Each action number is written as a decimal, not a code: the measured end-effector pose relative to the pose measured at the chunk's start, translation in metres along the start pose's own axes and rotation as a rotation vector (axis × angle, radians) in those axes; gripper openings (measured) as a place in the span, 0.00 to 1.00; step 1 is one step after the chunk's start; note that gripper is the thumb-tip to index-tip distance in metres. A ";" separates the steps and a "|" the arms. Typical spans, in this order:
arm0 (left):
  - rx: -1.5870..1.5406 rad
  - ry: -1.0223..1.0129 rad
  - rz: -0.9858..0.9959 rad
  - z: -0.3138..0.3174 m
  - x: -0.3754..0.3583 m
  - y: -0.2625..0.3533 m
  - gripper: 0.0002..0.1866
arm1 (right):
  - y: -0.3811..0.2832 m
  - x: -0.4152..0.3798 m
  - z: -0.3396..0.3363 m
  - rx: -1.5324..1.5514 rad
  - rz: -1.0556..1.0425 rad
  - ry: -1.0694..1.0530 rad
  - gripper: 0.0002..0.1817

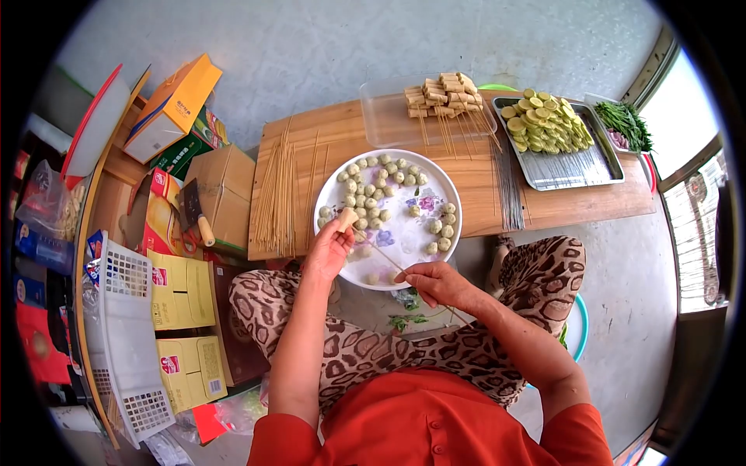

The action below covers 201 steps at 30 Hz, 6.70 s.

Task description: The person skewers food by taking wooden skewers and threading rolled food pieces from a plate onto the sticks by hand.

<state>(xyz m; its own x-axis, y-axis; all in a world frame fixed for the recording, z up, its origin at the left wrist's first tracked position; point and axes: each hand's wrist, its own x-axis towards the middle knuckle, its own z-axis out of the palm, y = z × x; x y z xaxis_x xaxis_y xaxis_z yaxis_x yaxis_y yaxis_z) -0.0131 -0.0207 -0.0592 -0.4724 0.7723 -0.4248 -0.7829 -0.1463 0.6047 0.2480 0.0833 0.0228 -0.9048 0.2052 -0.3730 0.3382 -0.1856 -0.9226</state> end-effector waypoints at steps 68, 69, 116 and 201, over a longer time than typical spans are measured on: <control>0.262 0.053 0.113 0.017 0.012 -0.006 0.14 | -0.007 0.000 0.001 -0.045 0.032 0.074 0.15; 0.275 0.052 0.111 0.019 0.011 -0.006 0.14 | -0.007 0.000 0.001 -0.040 0.035 0.072 0.15; 0.670 -0.155 0.321 0.046 -0.010 -0.021 0.08 | 0.003 0.006 0.000 0.003 0.032 0.138 0.14; 1.837 -0.061 0.600 0.024 -0.040 -0.038 0.18 | 0.013 0.008 -0.005 -0.013 0.030 0.226 0.14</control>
<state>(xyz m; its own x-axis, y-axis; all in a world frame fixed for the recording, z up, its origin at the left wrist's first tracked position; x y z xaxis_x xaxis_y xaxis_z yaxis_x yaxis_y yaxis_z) 0.0448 -0.0312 -0.0488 -0.4318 0.8992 0.0707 0.7869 0.3372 0.5167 0.2461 0.0872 0.0067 -0.8137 0.4103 -0.4117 0.3687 -0.1832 -0.9113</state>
